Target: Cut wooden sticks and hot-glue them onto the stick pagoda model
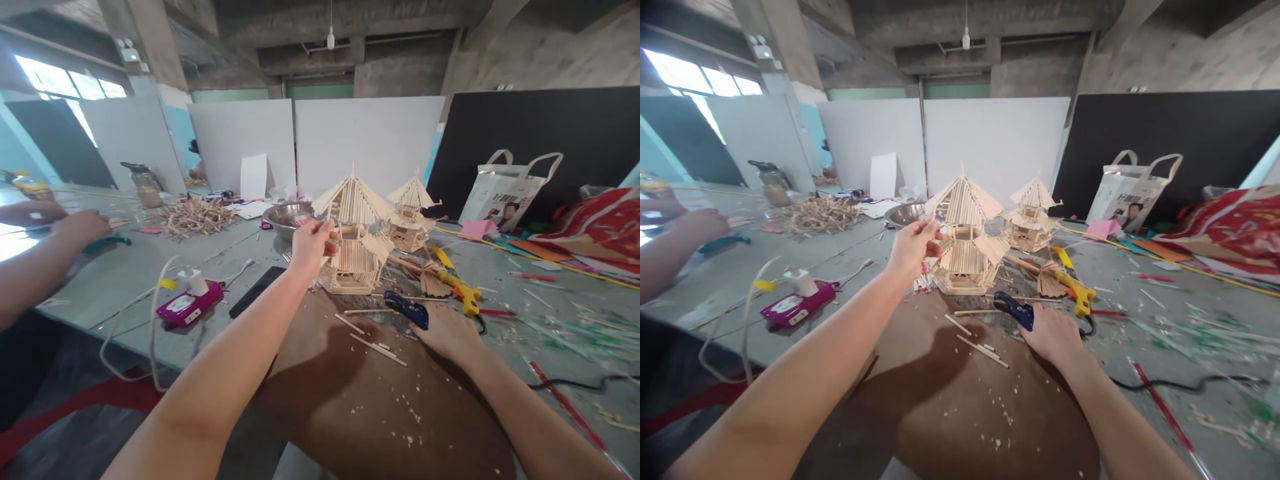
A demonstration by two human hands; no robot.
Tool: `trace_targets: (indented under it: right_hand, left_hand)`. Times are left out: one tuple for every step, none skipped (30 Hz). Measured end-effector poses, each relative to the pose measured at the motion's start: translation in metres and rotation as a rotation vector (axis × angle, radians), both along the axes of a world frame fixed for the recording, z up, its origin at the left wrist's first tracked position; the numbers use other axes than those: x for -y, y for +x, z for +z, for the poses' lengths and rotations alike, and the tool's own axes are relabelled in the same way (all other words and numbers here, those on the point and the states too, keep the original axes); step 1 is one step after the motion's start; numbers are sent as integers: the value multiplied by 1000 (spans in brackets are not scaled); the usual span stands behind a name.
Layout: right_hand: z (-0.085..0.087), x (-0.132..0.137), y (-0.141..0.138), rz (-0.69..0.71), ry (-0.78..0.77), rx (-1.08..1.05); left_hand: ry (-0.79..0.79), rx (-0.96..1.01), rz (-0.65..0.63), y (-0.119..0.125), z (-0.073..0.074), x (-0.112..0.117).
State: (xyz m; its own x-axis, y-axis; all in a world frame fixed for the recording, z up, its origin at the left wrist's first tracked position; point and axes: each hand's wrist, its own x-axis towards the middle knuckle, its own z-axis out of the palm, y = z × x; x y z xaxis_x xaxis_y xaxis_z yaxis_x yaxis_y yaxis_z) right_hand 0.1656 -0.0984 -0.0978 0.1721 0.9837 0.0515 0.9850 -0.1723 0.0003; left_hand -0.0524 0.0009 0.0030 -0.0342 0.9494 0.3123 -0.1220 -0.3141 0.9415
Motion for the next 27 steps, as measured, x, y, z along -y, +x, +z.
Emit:
trace_targets:
  right_hand:
    - [0,0,0,10,-1,-3]
    - [0,0,0,20,-1,-4]
    - [-1,0,0,29,-1,-5]
    - [-1,0,0,36,-1,-7]
    - [-2,0,0,43,0,-9]
    - [-2,1,0,46,1,-10]
    - [-3,1,0,47,1,-10]
    - [-3,1,-1,44,1,-8]
    - [-4,1,-1,40,0,-5]
    - [-4,1,-1,39,-2,-3]
    - [-4,2,-1,38,-3,-1]
    - [-3,2,-1,39,-3,0]
    - [-3,1,-1,39,-3,0]
    - [-3,1,-1,41,-3,1]
    - [-3,1,-1,42,-3,2]
    - [-2,1,-1,42,-4,1]
    - [-2,2,-1,45,-5,-2]
    - [-2,2,-2,49,-4,-6]
    - [-2,2,-2,52,-5,-11]
    - [-1,2,-2,51,-5,-16]
    - [-1,2,-2,49,-5,-19]
    - [-1,2,-2,47,-6,-19]
    - [-1,2,-2,46,-8,-19]
    - [-1,2,-2,44,-9,-20]
    - [-2,2,-2,45,-8,-20]
    - [-2,2,-2,47,-6,-21]
    - [-2,2,-2,48,-4,-22]
  left_hand:
    - [-23,-20,6,0,3,-3]
    - [-48,-35,12,0,6,-6]
    - [-75,-45,16,1,8,-8]
    - [-100,-51,16,2,10,-11]
    - [-124,-54,9,3,11,-14]
    - [-146,-54,-1,5,13,-16]
    - [-170,-53,-14,6,14,-19]
    - [-192,-53,-30,7,15,-21]
    - [-211,-51,-45,7,16,-23]
    - [-226,-50,-57,8,18,-24]
    - [-240,-47,-66,9,19,-26]
    - [-253,-44,-73,9,20,-27]
    - [-267,-43,-78,10,22,-27]
    - [-282,-42,-80,10,24,-28]
    - [-298,-43,-83,10,25,-28]
    - [-313,-43,-87,11,27,-29]
    - [-326,-44,-90,11,28,-29]
    - [-335,-43,-93,11,29,-29]
    - [-343,-40,-94,12,30,-29]
    - [-349,-37,-93,12,31,-29]
    - [-355,-34,-90,13,31,-29]
    - [-362,-29,-85,14,32,-29]
    - [-369,-22,-81,14,32,-29]
    - [-376,-12,-75,15,32,-28]
    - [-382,-1,-67,17,32,-28]
    - [-387,10,-58,18,32,-28]
    - [-392,21,-48,19,31,-29]
